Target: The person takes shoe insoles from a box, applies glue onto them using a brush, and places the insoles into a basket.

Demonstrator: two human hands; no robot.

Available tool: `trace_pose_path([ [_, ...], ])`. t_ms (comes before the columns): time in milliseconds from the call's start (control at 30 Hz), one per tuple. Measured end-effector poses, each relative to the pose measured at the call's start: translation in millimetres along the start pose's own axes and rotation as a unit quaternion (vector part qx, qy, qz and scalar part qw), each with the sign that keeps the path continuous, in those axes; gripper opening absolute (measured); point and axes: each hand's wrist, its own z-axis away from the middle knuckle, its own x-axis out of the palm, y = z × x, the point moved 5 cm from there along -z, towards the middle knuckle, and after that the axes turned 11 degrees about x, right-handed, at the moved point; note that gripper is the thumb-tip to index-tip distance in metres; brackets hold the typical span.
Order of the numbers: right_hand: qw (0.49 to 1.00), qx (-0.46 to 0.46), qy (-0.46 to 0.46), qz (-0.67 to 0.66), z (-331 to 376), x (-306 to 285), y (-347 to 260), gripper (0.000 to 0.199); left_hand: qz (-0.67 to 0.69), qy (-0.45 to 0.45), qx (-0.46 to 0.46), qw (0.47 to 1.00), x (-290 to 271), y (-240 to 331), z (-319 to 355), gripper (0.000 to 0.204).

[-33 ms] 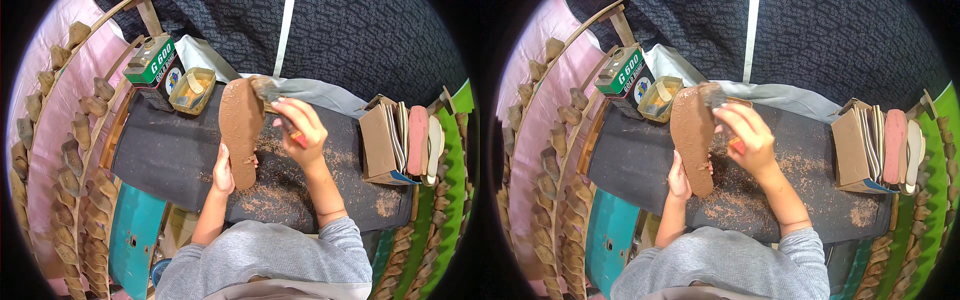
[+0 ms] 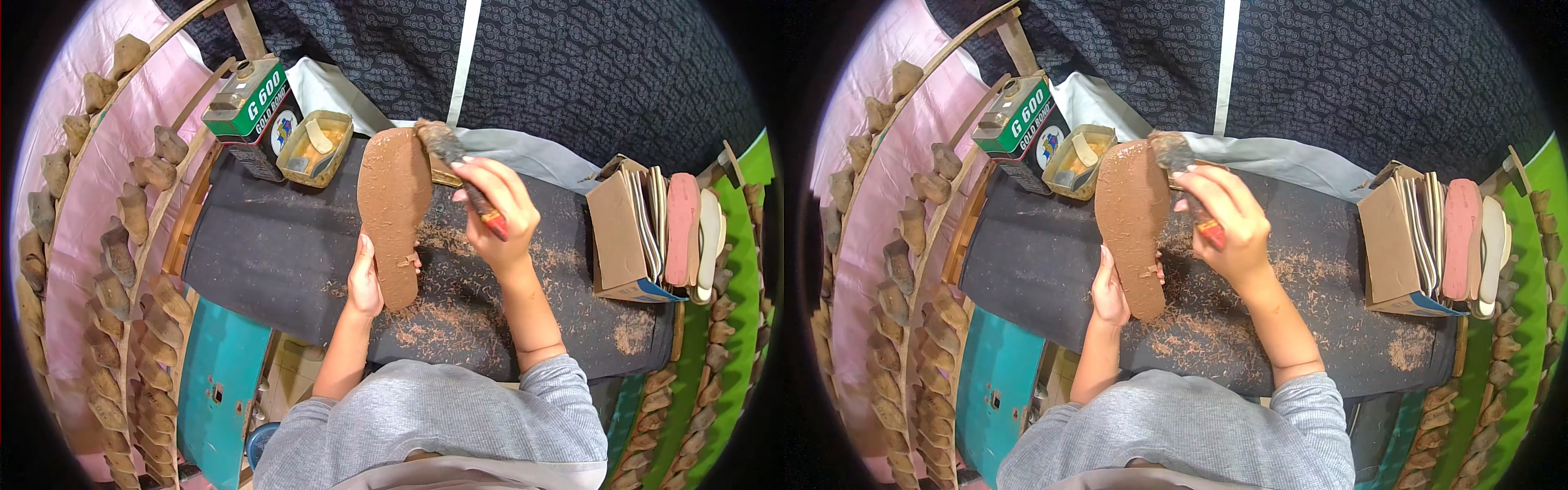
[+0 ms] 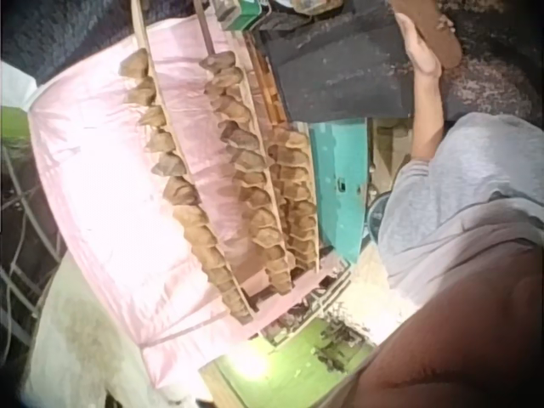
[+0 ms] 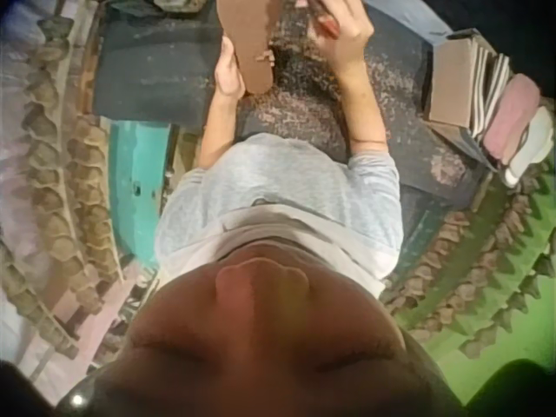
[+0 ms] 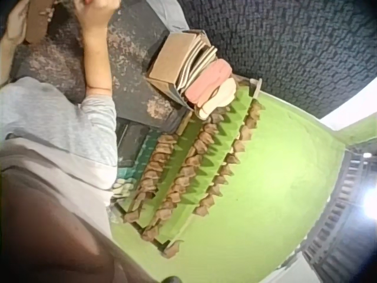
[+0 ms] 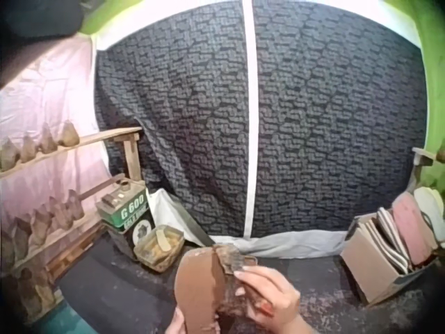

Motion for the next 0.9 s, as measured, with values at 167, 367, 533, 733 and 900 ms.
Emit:
trace_pose_path([
  [167,0.996,-0.087,0.012,-0.027,6.8,-1.1,-17.4,0.040,0.009,-0.014,0.020,1.000,9.0,4.7,1.5,0.052],
  [367,0.998,-0.059,-0.013,-0.016,0.4,-0.6,-15.1,0.046,0.001,-0.030,0.036,0.999,9.9,5.3,3.3,0.049],
  [533,0.998,-0.055,0.028,-0.015,-1.2,-10.7,-15.7,0.046,-0.003,-0.035,0.042,0.998,9.8,6.7,3.3,0.049],
  [733,0.995,-0.090,-0.030,-0.040,7.6,0.2,-22.0,0.040,-0.003,-0.020,0.062,0.998,14.9,11.5,3.2,0.049],
  [900,0.997,-0.060,-0.024,-0.042,8.4,-7.9,-15.3,0.034,0.009,-0.017,0.044,0.999,4.6,8.1,3.4,0.049],
])
